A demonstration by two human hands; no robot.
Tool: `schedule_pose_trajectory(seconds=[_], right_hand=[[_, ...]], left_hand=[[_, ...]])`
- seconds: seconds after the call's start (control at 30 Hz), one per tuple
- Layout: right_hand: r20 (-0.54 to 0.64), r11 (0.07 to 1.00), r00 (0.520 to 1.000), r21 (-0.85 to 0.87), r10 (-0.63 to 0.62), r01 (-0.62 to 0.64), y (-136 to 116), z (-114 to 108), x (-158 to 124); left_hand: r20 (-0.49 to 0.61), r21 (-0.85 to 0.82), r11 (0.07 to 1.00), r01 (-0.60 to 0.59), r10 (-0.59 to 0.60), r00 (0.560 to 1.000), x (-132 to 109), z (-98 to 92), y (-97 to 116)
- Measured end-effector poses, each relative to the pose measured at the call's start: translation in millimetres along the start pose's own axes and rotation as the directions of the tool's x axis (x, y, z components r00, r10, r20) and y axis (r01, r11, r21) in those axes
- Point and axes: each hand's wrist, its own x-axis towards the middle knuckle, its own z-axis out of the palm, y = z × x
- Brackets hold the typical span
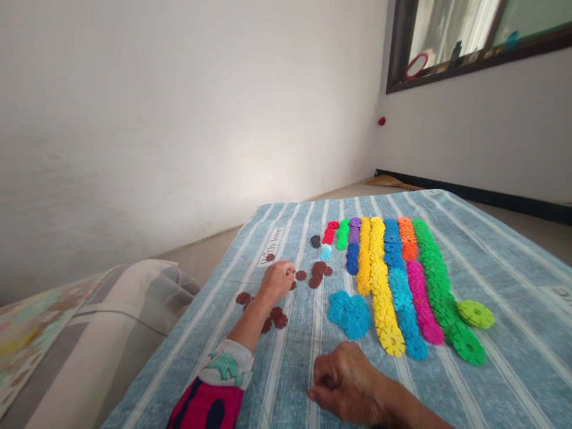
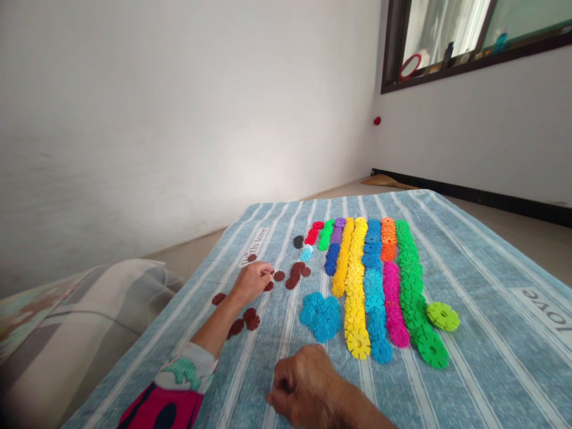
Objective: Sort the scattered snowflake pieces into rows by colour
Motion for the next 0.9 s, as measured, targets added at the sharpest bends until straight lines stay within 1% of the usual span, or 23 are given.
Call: schedule_pose_trajectory(seconds=[0.1, 0.3, 0.43, 0.5, 0.6, 0.8, 0.9], right_hand=[[-0.004, 1.000, 1.000, -0.014, 0.002, -0.002, -1.0, -0.6, 0.4], [-0.002, 1.000, 1.000, -0.022, 0.013, -0.013, -2.3, -1.8, 0.0], [-0.006, 1.000, 1.000, -0.009, 0.012, -0.012, -2.8, -2.0, -1.0], [-0.002, 1.000, 1.000, -0.014, 0.022, -0.022, -3.5, -2.3, -0.8], [0.008, 0.999, 1.000, -0.025, 0.029, -0.029, -3.7, -2.1, 0.0], [0.012, 0.999, 1.000, -0.030, 0.023, -0.023, -1.6, 0.2, 0.5], [0.004, 0.999, 1.000, -0.039, 0.015, -0.014, -1.5, 0.4, 0.4]], left_hand=[[0.043, 0.074, 0.997, 0.006, -0.009, 0.999, -1.7, -2.0, 0.5], [0.099, 0.251, 0.967, -0.042, 0.018, 0.995, 0.3, 0.0, 12.5], [0.158, 0.315, 0.946, -0.080, 0.031, 0.987, 3.5, 0.0, 19.6], [0.179, 0.309, 0.946, -0.096, 0.041, 0.983, 4.6, -0.3, 21.8], [0.177, 0.270, 0.960, -0.073, 0.025, 0.984, 5.9, 0.2, 22.2], [0.099, 0.186, 0.982, -0.016, -0.003, 0.995, 5.4, 3.1, 15.6], [0.072, 0.096, 0.995, 0.026, -0.033, 0.997, 2.2, 3.2, 10.6]])
